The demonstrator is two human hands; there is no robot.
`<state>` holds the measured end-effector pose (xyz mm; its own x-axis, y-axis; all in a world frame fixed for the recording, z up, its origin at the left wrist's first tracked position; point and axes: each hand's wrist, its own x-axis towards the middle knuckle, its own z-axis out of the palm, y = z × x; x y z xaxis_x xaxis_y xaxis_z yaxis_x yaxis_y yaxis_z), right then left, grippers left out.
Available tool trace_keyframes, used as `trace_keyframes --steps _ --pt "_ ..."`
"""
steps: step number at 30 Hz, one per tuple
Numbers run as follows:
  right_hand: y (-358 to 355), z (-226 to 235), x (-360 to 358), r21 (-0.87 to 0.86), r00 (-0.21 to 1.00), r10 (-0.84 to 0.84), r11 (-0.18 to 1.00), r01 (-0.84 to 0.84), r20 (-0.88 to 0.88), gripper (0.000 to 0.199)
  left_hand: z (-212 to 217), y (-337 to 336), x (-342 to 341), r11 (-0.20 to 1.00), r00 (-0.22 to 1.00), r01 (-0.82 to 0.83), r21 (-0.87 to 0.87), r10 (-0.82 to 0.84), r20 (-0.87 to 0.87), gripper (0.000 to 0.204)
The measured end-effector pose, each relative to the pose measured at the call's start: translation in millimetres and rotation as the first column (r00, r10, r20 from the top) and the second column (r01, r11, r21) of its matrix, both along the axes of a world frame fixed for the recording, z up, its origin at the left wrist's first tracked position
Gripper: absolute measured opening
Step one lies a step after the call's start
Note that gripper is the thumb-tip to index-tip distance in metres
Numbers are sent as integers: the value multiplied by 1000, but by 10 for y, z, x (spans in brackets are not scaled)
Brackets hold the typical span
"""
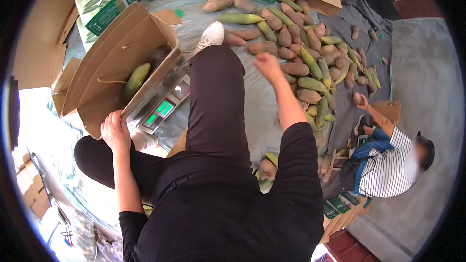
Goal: The recorder is picking up radishes from a pile, putting them in a paper bag on a digital scale, and checking the weight.
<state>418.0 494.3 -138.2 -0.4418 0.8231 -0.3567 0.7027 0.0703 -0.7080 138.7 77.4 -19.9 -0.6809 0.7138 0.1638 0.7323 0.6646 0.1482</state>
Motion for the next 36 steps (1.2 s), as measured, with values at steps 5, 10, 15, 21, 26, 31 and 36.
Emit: trace_keyframes --steps 5,10,15,21,26,31,36 --pt "-330 -927 919 -135 972 -28 989 60 232 40 11 36 39 1000 1000 5 9 -5 -23 13" --pt "-471 -1130 1116 23 882 -77 997 74 466 35 12 62 59 1000 999 -5 -19 4 -50 9" --pt "-119 -1083 802 155 834 -12 984 -87 551 42 -7 77 64 999 999 -16 -30 15 -42 9" --pt "548 -848 262 248 747 20 937 -246 664 42 -6 99 55 995 998 -50 -83 47 -33 9" --pt "954 -843 -52 266 660 49 891 -367 749 37 -11 118 32 997 999 -14 -74 12 -30 10" --pt "1136 -1029 -188 282 647 78 856 -433 758 46 -4 131 33 994 999 -44 -100 43 -7 13" --pt "1076 -1173 -147 274 630 108 835 -477 769 51 -15 124 17 990 999 -54 -127 54 0 14"
